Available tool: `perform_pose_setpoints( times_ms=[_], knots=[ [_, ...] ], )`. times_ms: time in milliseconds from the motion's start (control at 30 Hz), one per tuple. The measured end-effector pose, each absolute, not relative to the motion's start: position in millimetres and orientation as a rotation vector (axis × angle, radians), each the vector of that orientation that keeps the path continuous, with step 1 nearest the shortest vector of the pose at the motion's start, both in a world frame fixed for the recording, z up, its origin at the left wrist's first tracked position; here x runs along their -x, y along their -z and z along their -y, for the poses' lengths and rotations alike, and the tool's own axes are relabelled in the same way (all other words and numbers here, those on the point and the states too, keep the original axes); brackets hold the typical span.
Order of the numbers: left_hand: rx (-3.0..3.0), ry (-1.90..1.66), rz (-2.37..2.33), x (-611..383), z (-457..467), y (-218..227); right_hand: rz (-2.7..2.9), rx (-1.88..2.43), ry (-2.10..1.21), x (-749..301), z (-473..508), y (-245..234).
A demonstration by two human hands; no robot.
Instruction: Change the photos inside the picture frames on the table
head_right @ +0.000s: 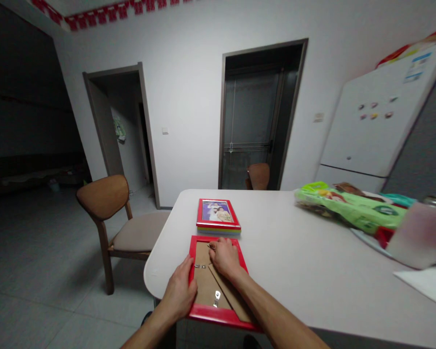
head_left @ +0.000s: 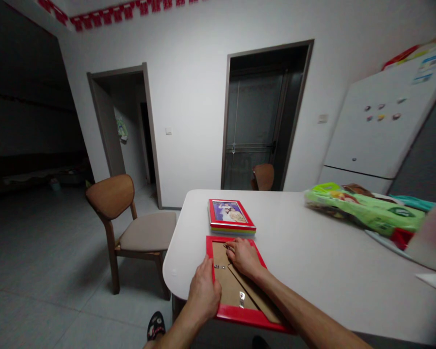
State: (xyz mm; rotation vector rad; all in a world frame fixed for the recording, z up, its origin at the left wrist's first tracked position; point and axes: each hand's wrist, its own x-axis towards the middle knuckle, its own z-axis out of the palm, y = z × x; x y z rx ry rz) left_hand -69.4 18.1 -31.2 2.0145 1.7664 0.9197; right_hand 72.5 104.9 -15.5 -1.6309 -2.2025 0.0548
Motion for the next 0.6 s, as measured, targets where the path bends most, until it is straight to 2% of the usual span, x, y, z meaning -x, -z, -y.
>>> perform_pose_setpoints(
  times_ms=[200, 433, 600],
  knots=[
    [-2.032, -0.930, -1.774, 68.8, -18.7, 33.3, 2.382, 1.217, -0.294, -63.8, -77.9, 13.0],
    [-2.052, -0.935, -1.751, 69.4, -19.0, 33.0, 2.226, 1.320, -0.300, -51.9, -81.2, 19.5],
    [-2.010, -0.974, -1.734, 71.1, -19.0, 35.9, 2.279, 1.192, -0.525, -74.2, -71.8, 2.2]
  ],
)
